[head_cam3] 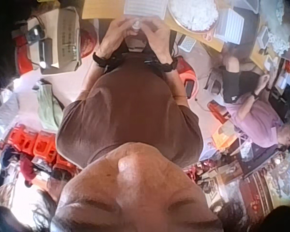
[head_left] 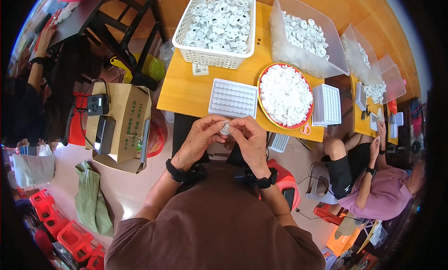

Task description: The person picks up a white plastic base from a basket and a battery from a tray, then fits the battery into the base. They pick up a white plastic cover from a plate, snap it onto the assembly, and place the finished light into a slot on the tray.

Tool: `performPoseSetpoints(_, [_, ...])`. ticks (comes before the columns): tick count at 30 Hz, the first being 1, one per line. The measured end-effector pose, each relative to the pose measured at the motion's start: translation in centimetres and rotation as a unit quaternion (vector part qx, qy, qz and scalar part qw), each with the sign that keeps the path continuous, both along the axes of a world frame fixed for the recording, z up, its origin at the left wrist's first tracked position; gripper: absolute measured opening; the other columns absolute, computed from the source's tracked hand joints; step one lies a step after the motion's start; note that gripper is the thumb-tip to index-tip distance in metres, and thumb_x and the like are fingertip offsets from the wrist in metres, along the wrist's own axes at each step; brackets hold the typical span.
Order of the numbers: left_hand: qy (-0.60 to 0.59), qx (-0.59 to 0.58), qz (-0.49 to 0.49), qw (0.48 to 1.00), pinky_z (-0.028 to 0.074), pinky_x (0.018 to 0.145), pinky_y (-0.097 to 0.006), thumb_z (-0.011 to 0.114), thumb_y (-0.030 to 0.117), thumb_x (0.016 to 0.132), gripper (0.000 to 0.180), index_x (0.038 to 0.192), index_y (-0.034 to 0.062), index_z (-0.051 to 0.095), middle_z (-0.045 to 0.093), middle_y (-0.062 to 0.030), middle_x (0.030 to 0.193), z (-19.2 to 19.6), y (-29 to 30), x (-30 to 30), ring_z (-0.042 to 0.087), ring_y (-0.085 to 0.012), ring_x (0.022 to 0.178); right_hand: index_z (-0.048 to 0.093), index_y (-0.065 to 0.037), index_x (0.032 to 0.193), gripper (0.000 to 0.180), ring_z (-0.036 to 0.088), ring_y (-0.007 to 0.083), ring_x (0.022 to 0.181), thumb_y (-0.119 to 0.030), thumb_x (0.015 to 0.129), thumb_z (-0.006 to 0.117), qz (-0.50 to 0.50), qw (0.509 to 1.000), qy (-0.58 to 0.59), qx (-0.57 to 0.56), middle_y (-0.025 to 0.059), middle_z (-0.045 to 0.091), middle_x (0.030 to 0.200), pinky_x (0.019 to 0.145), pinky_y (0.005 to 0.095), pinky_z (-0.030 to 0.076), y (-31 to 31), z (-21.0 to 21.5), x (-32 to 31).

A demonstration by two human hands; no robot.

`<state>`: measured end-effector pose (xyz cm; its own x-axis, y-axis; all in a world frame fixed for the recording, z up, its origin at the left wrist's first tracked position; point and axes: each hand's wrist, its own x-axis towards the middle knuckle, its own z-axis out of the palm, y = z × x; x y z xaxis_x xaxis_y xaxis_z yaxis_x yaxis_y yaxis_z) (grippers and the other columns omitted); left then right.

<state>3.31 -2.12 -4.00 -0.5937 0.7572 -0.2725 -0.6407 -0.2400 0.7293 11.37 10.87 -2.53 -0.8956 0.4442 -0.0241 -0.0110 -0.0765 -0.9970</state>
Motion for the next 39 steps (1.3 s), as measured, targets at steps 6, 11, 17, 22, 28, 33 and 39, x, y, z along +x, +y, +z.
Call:
performPoseSetpoints(6, [-0.001,0.0,-0.004,1.0,0.052,0.067,-0.021,0.054,0.014,0.09,0.021,0.104,0.0005,0.058,0.061,-0.0045,0.091,-0.4,-0.1,0.1,0.058,-0.0085,0.077,0.063,-0.002,0.087,0.012,0.052,0.0075,0.06,0.002,0.076,0.064,0.04,0.987,-0.024,0.152,0.0029,0.055,0.073,0.052,0.0199,0.04,1.0,1.3,-0.1])
performPoseSetpoints(11, [-0.002,-0.004,-0.006,1.0,0.052,0.069,-0.022,0.054,0.013,0.09,0.023,0.107,-0.0006,0.058,0.061,-0.0056,0.095,0.1,0.1,0.1,0.059,-0.0086,0.077,0.062,-0.002,0.085,0.011,0.052,0.0107,0.056,0.002,0.075,0.064,0.039,0.979,-0.012,0.198,0.0051,0.055,0.071,0.051,0.0221,0.041,0.8,1.9,-0.3])
performPoseSetpoints(17, [0.011,-0.028,-0.011,0.999,0.053,0.07,-0.022,0.054,0.013,0.089,0.024,0.108,-0.001,0.059,0.062,-0.0069,0.097,0.2,0.3,-0.1,0.059,-0.0092,0.078,0.059,-0.004,0.083,0.011,0.054,0.0165,0.055,0.002,0.074,0.064,0.0,0.957,0.027,0.287,0.0068,0.052,0.07,0.05,0.0259,0.043,0.5,1.2,-0.1])
performPoseSetpoints(22, [0.017,-0.045,-0.01,0.999,0.053,0.07,-0.023,0.053,0.013,0.09,0.022,0.107,-0.0002,0.059,0.062,-0.0071,0.095,0.6,0.5,0.2,0.061,-0.011,0.079,0.06,-0.005,0.084,0.013,0.054,0.0199,0.055,0.001,0.073,0.066,-0.021,0.937,0.047,0.344,0.0065,0.052,0.072,0.049,0.0274,0.043,0.4,0.5,0.3])
performPoseSetpoints(28, [0.037,-0.054,-0.009,0.998,0.051,0.071,-0.022,0.056,0.009,0.087,0.017,0.101,0.0001,0.061,0.063,-0.0064,0.094,0.6,0.7,0.2,0.06,-0.0105,0.08,0.06,-0.004,0.087,0.014,0.055,0.01,0.059,0.004,0.076,0.062,-0.002,0.973,0.023,0.229,0.0028,0.053,0.074,0.049,0.023,0.043,0.4,0.4,0.5])
performPoseSetpoints(33, [0.048,-0.062,0.01,0.997,0.051,0.071,-0.022,0.057,0.008,0.086,0.015,0.099,0.0006,0.061,0.062,-0.0057,0.094,1.1,1.2,0.2,0.06,-0.0104,0.081,0.056,0.0,0.094,0.014,0.056,0.0052,0.063,0.0,0.081,0.06,-0.033,0.999,-0.008,-0.006,0.0017,0.058,0.077,0.054,0.0182,0.046,0.7,-0.1,0.9])
performPoseSetpoints(39, [0.11,-0.073,0.041,0.99,0.053,0.073,-0.024,0.059,0.008,0.085,0.014,0.096,0.0005,0.062,0.054,-0.0049,0.096,0.6,1.7,0.9,0.059,-0.0119,0.083,0.057,-0.001,0.09,0.009,0.055,0.0047,0.062,-0.004,0.082,0.059,-0.013,0.996,-0.057,-0.065,0.0013,0.058,0.073,0.053,0.0176,0.045,0.7,-0.2,0.7])
